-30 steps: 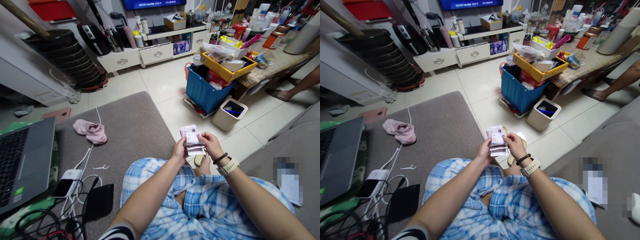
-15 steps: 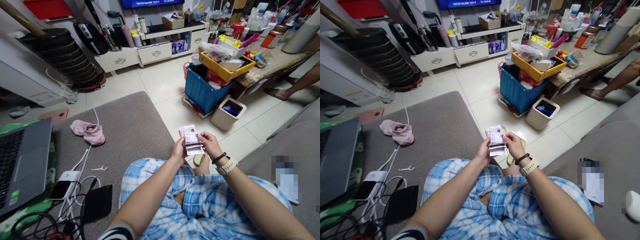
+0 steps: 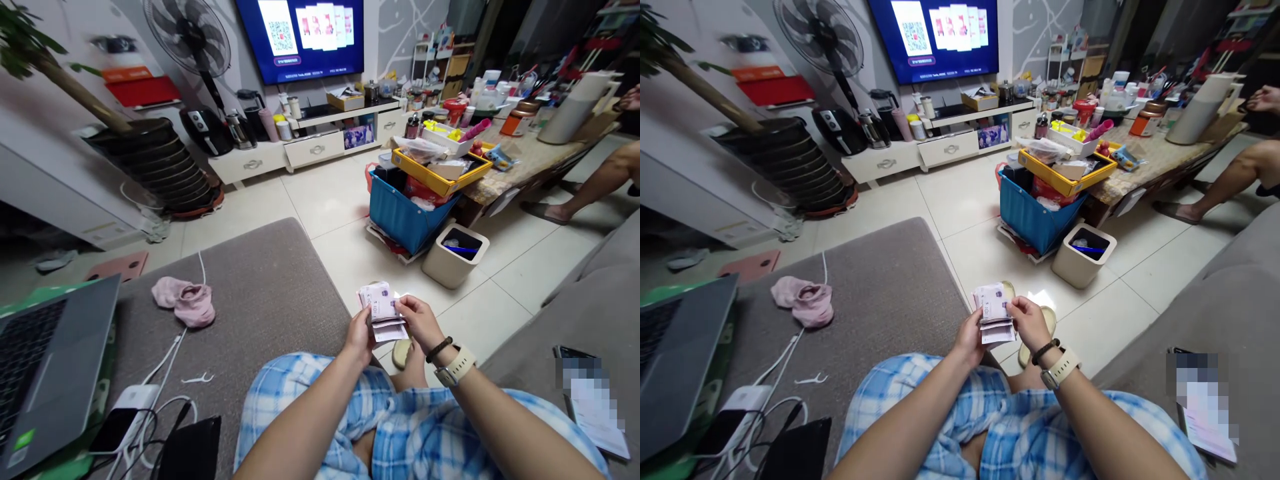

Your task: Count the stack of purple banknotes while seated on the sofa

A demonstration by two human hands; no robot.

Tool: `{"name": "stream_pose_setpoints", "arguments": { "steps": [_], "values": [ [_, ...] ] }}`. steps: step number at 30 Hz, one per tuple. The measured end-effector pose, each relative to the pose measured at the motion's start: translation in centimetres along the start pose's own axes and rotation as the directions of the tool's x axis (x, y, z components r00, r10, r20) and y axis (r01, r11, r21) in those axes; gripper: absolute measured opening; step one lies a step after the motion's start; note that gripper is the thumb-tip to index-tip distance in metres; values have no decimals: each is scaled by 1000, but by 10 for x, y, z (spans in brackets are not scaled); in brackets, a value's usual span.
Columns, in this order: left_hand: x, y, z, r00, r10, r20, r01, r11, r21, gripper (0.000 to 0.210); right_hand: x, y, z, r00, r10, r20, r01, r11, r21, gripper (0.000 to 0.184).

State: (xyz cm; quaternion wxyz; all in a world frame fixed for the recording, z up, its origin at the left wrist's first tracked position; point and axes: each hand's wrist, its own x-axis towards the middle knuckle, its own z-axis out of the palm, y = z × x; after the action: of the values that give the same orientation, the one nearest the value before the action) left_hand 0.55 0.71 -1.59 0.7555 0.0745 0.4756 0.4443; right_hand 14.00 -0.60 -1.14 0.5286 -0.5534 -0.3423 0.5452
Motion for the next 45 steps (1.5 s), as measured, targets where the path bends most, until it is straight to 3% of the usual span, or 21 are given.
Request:
{"name": "stream_pose_setpoints", "arguments": {
  "steps": [11, 17, 21, 26, 29, 33, 36, 40, 45],
  "values": [
    [-8, 4, 4, 1000, -22, 6, 22, 999, 45, 27, 3, -3, 6, 1000, 1, 18, -1, 999, 34, 39],
    [-20, 9, 13, 999, 4, 42, -9, 994, 113, 26, -1, -26, 6, 1000, -30, 1, 30, 999, 26, 38],
    [-37, 15, 20, 995, -21, 95, 7, 989, 151, 23, -10, -43, -3, 998, -60, 7, 59, 997, 41, 39],
    [-51, 21, 28, 990, -25, 139, -13, 964, 264, 21, -28, -47, -20, 985, -117, 129, 113, 993, 38, 36],
    [-48, 18, 36, 980, -17, 198, -45, 953, 301, 21, -33, -43, -27, 966, -171, 193, 168, 985, 34, 35],
    [-36, 12, 45, 980, -45, 196, -18, 951, 308, 23, -29, -36, -33, 965, -214, 155, 218, 976, -11, 33],
    [-24, 7, 41, 987, -62, 151, 12, 951, 309, 24, -24, -26, -33, 968, -208, 138, 222, 971, -92, 34],
    [-13, 3, 24, 996, -53, 67, 32, 958, 286, 25, -19, -9, -26, 980, -114, 163, 146, 969, -201, 38],
    [-8, -4, 12, 999, -20, 39, 11, 976, 218, 28, -7, 4, -20, 992, -97, 82, 108, 984, -144, 36]
  ]
}}
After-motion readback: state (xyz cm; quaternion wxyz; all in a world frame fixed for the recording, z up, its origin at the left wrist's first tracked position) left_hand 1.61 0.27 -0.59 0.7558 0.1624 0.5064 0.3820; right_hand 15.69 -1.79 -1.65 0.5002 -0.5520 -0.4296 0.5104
